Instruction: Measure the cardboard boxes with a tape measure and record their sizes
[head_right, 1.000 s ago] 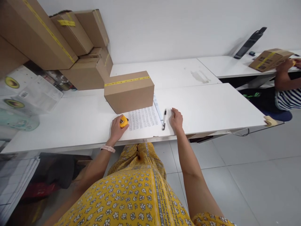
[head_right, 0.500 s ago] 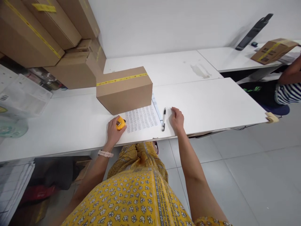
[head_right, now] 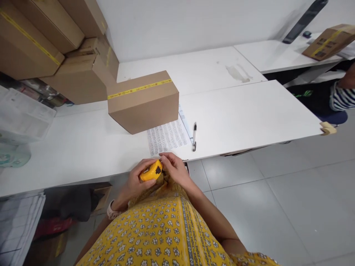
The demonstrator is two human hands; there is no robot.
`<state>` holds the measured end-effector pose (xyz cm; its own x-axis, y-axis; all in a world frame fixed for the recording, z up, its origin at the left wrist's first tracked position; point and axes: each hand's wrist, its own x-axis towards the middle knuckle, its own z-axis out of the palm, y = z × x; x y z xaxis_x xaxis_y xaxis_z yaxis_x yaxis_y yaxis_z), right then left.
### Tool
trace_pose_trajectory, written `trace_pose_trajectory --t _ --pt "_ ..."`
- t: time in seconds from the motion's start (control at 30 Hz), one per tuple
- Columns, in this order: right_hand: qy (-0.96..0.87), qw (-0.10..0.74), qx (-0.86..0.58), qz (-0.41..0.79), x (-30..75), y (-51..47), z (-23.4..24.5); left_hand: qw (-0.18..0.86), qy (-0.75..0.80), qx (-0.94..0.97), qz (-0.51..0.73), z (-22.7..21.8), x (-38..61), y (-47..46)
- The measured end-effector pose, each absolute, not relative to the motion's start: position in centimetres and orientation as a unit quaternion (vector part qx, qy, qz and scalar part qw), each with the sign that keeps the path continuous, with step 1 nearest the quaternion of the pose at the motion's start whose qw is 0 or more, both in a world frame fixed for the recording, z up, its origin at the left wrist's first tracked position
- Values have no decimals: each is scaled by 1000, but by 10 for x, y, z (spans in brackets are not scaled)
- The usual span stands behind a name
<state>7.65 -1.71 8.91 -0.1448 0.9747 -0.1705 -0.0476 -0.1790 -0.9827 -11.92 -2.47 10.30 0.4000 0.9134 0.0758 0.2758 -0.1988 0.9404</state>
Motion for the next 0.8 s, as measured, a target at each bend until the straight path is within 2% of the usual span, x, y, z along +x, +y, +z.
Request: trace_pose_trajectory --t 0.13,0.27,0.37,0.47,0.57,0.67,0.8 --pt "-422 389 -443 688 85 -19 77 515 411 687 305 103 -125 -27" --pt "-417 367 -434 709 88 -24 81 601 416 626 271 104 -129 -27" --pt "-399 378 -431 716 97 -19 90 619 425 596 285 109 -137 -23" --pt "-413 430 -450 665 131 4 105 589 431 605 320 120 -160 -7" --pt "-391 541 -495 556 187 47 129 518 481 584 398 144 -198 25" --pt "-340 622 -484 513 240 100 159 469 501 536 492 176 -240 65" --pt "-323 634 -478 514 269 164 189 445 556 486 507 209 -288 110"
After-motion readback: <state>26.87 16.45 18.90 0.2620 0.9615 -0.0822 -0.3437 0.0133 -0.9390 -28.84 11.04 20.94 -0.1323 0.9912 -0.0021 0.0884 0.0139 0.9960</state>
